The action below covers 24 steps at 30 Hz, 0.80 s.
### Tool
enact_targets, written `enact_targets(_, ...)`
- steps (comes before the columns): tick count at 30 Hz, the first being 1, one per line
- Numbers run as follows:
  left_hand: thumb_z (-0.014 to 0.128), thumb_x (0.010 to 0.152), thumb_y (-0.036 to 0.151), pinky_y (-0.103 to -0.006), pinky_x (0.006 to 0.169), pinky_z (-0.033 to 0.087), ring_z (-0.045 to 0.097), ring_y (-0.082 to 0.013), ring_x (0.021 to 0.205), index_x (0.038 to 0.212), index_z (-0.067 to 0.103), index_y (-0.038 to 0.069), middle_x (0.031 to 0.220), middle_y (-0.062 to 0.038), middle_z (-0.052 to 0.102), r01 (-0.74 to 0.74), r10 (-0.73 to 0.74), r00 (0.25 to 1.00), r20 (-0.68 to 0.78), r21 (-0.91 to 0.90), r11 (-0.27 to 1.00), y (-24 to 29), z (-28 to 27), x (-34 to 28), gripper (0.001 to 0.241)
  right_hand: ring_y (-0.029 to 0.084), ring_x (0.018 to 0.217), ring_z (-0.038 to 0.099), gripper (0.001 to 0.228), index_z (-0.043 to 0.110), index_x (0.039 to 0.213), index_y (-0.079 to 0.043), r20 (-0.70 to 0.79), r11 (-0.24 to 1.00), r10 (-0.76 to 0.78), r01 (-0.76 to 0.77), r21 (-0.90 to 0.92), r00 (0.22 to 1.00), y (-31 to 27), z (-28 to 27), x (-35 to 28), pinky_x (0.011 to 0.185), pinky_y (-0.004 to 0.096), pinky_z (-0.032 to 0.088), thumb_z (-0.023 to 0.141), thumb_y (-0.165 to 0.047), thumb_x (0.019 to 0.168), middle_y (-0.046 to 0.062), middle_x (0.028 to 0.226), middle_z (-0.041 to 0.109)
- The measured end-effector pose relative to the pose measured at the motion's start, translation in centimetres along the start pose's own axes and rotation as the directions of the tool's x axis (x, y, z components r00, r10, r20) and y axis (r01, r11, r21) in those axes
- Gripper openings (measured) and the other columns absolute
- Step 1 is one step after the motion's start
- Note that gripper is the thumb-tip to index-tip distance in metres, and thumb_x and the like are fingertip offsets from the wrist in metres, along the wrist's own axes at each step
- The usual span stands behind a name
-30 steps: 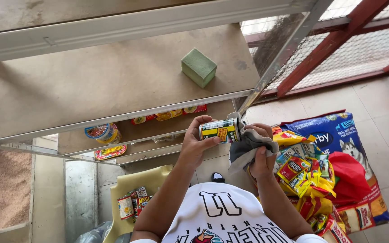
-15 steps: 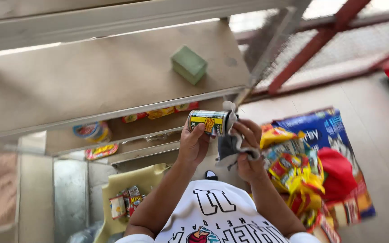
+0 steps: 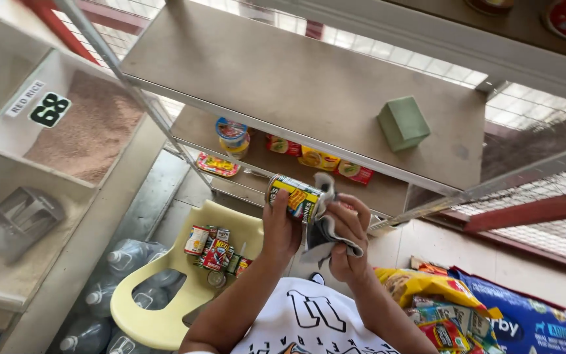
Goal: Wiping canned goods with a cloth and placing them on a shelf.
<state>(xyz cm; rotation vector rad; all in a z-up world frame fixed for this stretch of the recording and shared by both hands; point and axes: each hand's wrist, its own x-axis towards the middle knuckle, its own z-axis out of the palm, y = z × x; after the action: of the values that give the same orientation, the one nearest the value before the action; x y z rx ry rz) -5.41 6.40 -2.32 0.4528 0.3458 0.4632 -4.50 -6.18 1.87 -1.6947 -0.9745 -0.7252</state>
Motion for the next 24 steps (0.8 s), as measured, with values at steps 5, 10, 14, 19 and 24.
enact_targets(5,0.068,0.098,0.033,-0.0388,0.082,0.06,0.073,-0.024,0.091,0.116,0.061,0.013,0.104,-0.011,0.072,-0.083,0.084,0.996,-0.035,0.014,0.996,1.3,-4.4,1.1,0.029,0.041,0.101,0.069,0.066,0.077,0.095,-0.002,0.112,0.955,0.065,-0.094,0.283,0.992,0.8,0.6,1.5,0.096,0.052,0.049,0.025,-0.042,0.106,0.012,0.096,0.076)
enact_targets(10,0.065,0.099,0.036,-0.0381,0.083,0.062,0.073,-0.0202,0.094,0.118,0.06,0.013,0.107,-0.011,0.072,-0.102,0.101,0.995,0.006,0.058,0.993,2.0,-4.0,0.1,0.03,0.063,0.116,0.053,0.055,0.059,0.122,0.018,-0.084,0.955,0.206,-0.181,0.236,0.975,0.0,1.8,1.7,0.111,0.065,0.037,0.033,-0.029,0.112,0.039,0.117,0.064)
enact_targets(14,0.058,0.101,0.047,-0.0343,0.077,0.061,0.071,-0.0184,0.085,0.117,0.063,0.01,0.101,-0.009,0.072,0.055,-0.063,0.994,0.087,0.096,0.994,1.6,-2.7,-0.5,0.041,0.05,0.124,0.06,0.077,0.07,0.111,0.0,0.016,0.966,-0.023,0.018,0.257,1.0,-1.6,2.5,3.2,0.107,0.055,0.045,0.036,-0.068,0.1,0.021,0.124,0.068)
enact_targets(19,0.054,0.105,0.043,-0.026,0.063,0.062,0.073,-0.0139,0.073,0.112,0.07,0.01,0.091,-0.007,0.075,0.275,-0.303,0.935,0.185,0.162,0.948,-0.9,-1.9,-0.5,0.037,0.039,0.091,0.076,0.033,0.078,0.089,-0.006,-0.059,0.992,-0.124,0.123,-0.023,0.991,0.2,0.1,2.3,0.085,0.044,0.061,0.082,-0.039,0.086,0.013,0.102,0.078)
enact_targets(24,0.053,0.105,0.048,-0.0324,0.072,0.062,0.074,-0.0173,0.079,0.116,0.068,0.007,0.096,-0.011,0.074,0.299,-0.371,0.879,0.3,0.259,0.918,-2.1,0.2,0.0,0.045,0.028,0.065,0.072,0.046,0.075,0.086,-0.002,-0.219,0.985,0.169,-0.174,-0.005,0.961,1.7,-2.2,0.5,0.065,0.034,0.058,0.08,-0.048,0.087,0.009,0.077,0.073)
